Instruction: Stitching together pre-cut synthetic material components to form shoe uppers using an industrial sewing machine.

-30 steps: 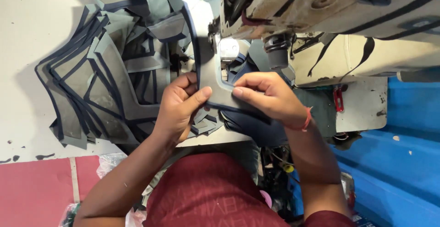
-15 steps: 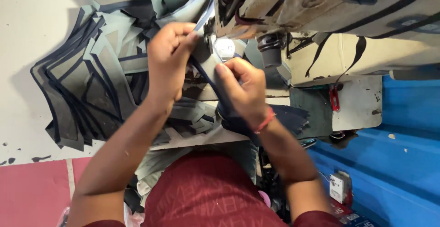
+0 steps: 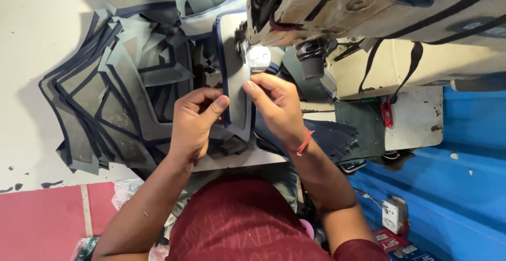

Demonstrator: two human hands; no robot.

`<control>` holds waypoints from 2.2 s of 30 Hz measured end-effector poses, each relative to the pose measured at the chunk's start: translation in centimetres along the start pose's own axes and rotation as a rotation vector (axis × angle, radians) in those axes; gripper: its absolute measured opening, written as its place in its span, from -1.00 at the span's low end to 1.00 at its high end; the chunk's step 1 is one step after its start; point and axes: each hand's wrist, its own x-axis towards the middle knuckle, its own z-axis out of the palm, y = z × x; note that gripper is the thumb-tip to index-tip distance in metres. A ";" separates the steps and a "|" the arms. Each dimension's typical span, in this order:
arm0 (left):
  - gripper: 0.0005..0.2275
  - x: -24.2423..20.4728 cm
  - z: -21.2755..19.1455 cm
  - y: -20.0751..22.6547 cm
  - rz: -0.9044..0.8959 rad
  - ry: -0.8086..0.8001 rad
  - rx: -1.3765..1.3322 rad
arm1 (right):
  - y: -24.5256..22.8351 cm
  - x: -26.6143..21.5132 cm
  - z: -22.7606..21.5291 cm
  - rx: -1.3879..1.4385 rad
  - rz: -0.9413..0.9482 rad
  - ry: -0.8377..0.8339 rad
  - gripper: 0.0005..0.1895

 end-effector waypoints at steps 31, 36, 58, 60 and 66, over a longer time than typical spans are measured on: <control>-0.77 7.1 1.5 4.6 -0.089 -0.057 -0.183 | 3.4 -6.3 4.6 -0.038 -0.011 -0.195 -0.83; -0.78 0.2 -2.1 -1.5 -0.079 -0.345 0.248 | 5.0 -9.5 1.6 -0.682 -0.395 -0.111 -0.88; -0.79 -7.9 -2.5 -2.5 0.088 -0.435 0.457 | 2.0 -5.2 3.7 -0.514 -0.193 -0.101 -0.85; -0.70 -9.5 -1.5 0.8 0.187 -0.931 0.494 | 1.6 -2.5 6.0 -0.757 -0.513 -0.243 -0.69; -0.80 -11.1 -1.1 3.7 0.178 -1.158 0.415 | 4.9 -2.1 11.0 -0.758 -0.483 -0.393 -0.52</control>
